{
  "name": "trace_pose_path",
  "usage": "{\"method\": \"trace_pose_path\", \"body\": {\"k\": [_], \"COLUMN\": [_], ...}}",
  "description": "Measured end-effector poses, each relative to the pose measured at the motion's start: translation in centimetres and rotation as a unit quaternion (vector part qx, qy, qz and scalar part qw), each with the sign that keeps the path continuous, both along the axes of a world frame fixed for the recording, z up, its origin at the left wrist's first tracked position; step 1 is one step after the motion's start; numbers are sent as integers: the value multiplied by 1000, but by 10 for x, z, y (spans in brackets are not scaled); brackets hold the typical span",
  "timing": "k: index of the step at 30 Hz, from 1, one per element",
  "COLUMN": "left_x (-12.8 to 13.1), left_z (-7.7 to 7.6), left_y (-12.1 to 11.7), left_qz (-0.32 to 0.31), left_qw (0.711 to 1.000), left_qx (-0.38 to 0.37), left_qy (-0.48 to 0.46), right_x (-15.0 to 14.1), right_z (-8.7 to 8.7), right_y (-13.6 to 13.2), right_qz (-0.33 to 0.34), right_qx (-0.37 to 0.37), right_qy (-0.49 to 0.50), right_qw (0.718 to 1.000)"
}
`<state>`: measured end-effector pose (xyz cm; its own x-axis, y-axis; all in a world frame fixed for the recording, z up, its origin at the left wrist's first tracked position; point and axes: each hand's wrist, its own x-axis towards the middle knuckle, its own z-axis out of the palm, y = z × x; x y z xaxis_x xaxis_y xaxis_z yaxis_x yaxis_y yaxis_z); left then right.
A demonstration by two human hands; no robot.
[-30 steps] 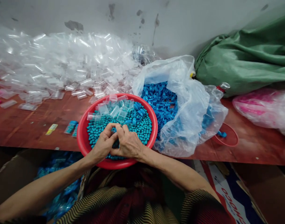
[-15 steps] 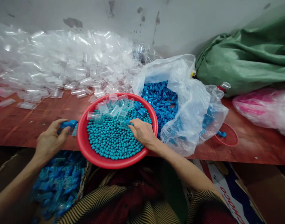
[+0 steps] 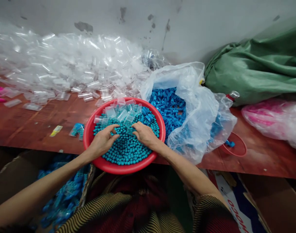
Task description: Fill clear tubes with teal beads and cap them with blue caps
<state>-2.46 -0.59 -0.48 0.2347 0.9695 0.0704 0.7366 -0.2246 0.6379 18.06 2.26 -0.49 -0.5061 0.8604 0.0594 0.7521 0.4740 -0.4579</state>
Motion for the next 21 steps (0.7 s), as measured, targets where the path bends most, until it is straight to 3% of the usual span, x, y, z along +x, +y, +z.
{"method": "trace_pose_path", "body": {"k": [4,10,13,15,17,21], "left_x": [20,30,27,24,22,23], "left_z": [-3,2,3,3,5,8], "left_y": [8,16,16,11,4,-8], "left_qz": [-49,-74,-77,-103,-136,-194], "left_qw": [997,990,983,986,979,930], "left_qx": [-58,-82,-131,-127,-97,-54], "left_qy": [-23,-91,-100,-16,116,306], "right_x": [6,6,7,4,-2,-12], "right_z": [-2,2,2,0,-2,2], "right_y": [-4,-7,-10,-13,-17,-16], "right_qz": [0,8,-12,-19,-15,47], "right_qx": [-27,-35,-127,-223,-251,-128], "right_qy": [122,188,186,174,155,87], "right_qw": [992,982,974,959,955,987]}}
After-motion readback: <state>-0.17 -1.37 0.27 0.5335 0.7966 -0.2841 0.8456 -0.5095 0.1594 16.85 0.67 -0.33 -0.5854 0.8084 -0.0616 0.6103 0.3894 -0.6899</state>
